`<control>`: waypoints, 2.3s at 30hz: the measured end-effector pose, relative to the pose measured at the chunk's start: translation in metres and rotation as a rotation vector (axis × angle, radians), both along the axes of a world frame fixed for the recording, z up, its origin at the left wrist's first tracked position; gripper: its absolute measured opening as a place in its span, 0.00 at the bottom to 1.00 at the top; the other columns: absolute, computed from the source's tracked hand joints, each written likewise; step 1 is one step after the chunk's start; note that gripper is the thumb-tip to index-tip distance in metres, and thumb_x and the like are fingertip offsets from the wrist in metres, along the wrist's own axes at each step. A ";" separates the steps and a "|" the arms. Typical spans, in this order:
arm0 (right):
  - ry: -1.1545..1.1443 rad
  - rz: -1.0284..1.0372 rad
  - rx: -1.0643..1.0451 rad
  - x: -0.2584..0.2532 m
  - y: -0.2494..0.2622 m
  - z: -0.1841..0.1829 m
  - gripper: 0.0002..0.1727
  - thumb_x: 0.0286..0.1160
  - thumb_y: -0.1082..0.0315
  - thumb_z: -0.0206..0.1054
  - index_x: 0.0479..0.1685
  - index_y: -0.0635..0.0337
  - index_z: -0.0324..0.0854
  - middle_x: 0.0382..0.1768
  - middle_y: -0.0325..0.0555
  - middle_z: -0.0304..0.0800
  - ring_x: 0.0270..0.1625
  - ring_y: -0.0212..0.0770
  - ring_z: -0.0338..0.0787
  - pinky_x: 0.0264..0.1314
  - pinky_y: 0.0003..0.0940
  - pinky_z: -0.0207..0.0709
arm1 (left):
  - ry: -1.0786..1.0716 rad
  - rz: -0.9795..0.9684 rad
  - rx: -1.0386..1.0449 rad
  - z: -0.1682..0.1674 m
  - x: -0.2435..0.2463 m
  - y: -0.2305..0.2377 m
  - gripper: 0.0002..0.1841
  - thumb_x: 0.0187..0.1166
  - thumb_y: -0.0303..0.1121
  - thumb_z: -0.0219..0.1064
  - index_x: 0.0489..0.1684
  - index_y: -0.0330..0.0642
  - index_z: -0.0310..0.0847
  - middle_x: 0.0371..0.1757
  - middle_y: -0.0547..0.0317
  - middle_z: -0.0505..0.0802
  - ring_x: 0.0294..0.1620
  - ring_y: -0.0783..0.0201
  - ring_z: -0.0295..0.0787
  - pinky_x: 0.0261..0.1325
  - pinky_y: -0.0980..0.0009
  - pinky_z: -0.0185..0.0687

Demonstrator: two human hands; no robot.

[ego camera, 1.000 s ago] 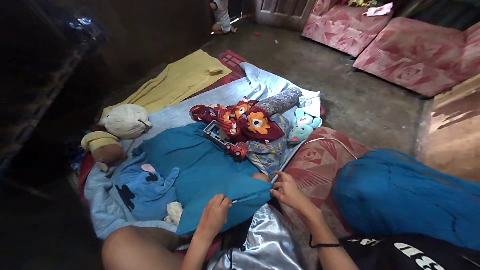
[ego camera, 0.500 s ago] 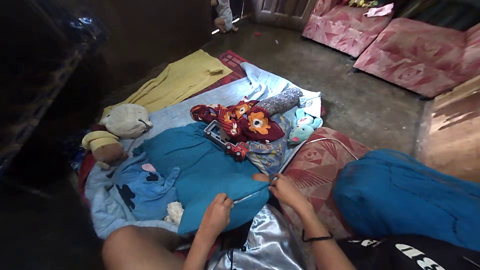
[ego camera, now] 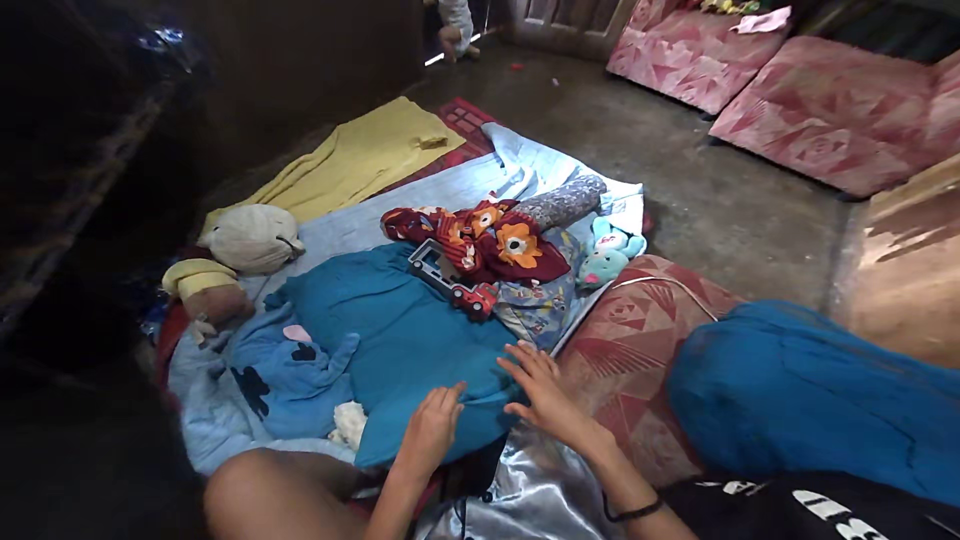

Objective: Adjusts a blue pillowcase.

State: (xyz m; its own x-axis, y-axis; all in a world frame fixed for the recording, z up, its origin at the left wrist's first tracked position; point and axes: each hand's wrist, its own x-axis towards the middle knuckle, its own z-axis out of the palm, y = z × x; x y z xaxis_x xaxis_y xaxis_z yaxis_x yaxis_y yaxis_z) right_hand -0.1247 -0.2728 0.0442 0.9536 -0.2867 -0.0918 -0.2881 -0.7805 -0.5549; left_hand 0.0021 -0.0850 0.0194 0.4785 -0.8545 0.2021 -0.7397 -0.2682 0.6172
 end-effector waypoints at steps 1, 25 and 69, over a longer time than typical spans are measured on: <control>0.030 0.011 -0.006 0.004 0.003 -0.002 0.38 0.64 0.67 0.81 0.80 0.61 0.76 0.86 0.62 0.68 0.91 0.70 0.58 0.87 0.76 0.45 | 0.005 -0.005 0.006 0.000 0.000 0.001 0.15 0.76 0.19 0.67 0.59 0.26 0.87 0.45 0.34 0.94 0.49 0.37 0.94 0.56 0.49 0.89; -0.318 0.075 -0.060 0.008 0.029 -0.036 0.10 0.60 0.76 0.79 0.42 0.68 0.91 0.60 0.64 0.91 0.72 0.70 0.84 0.77 0.82 0.60 | -0.016 -0.086 0.105 0.001 -0.003 -0.010 0.08 0.73 0.25 0.73 0.43 0.29 0.92 0.56 0.34 0.92 0.57 0.35 0.90 0.60 0.45 0.85; 0.095 -0.304 0.134 -0.005 -0.041 0.008 0.17 0.81 0.75 0.65 0.66 0.69 0.85 0.63 0.71 0.86 0.68 0.67 0.85 0.76 0.55 0.74 | -0.179 -0.034 -0.082 -0.017 -0.003 -0.005 0.07 0.72 0.20 0.68 0.41 0.32 0.91 0.41 0.42 0.95 0.45 0.42 0.95 0.49 0.51 0.90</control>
State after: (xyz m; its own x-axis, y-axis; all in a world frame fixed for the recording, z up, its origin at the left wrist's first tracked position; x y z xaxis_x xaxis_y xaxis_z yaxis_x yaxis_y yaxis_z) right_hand -0.1299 -0.3135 0.0519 0.8117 -0.5362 -0.2318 -0.5516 -0.5729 -0.6063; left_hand -0.0011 -0.0900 0.0021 0.4002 -0.8468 0.3504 -0.8471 -0.1959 0.4941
